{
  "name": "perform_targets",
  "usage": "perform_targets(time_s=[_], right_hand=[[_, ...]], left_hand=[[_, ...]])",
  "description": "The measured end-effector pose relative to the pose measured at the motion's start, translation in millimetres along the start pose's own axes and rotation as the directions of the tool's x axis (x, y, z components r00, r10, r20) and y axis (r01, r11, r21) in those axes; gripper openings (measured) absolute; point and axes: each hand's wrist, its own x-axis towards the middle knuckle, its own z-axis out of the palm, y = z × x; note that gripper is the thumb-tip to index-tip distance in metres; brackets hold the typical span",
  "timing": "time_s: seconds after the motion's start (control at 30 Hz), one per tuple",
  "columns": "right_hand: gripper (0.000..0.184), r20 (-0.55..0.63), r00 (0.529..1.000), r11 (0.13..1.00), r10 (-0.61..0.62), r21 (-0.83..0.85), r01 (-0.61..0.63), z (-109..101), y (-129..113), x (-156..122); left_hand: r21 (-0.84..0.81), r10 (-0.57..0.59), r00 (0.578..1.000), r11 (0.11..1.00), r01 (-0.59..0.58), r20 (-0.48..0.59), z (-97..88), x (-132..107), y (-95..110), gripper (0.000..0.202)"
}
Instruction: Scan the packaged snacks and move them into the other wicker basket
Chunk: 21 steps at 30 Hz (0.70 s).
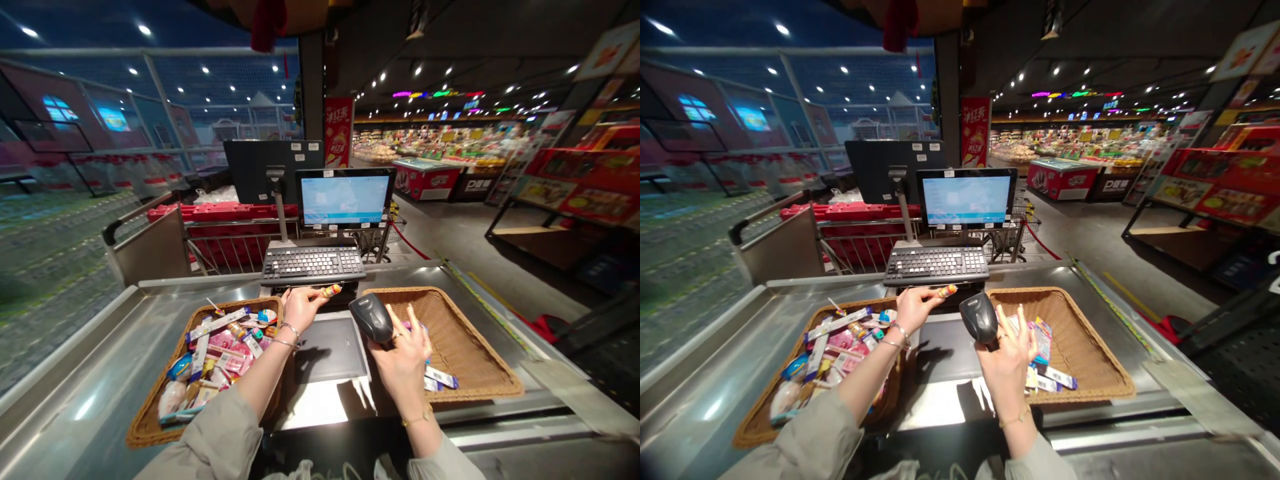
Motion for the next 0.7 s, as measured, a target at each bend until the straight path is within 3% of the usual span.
perform_targets(time_s=[0.13, 0.33, 0.47, 0.7], right_hand=[[0.037, -0.038, 0.998, 0.997, 0.059, -0.038, -0.061, -7, 18, -3], [0.039, -0.083, 0.987, 0.988, 0.137, -0.059, -0.143, -15, 41, -7], [0.034, -0.084, 0.981, 0.981, 0.176, -0.065, -0.182, -22, 53, -12], [0.034, -0.109, 0.960, 0.960, 0.257, -0.090, -0.267, -39, 65, -16]], left_hand=[[0.274, 0.239, 0.971, 0.934, -0.228, -0.006, 19.0, -4, 13, 0.007], [0.358, 0.497, 0.867, 0.806, -0.471, 0.023, 43.2, -8, 20, 0.017], [0.366, 0.588, 0.808, 0.745, -0.558, 0.036, 57.9, -9, 22, 0.018], [0.346, 0.648, 0.750, 0.678, -0.649, 0.136, 83.8, -8, 27, 0.023]])
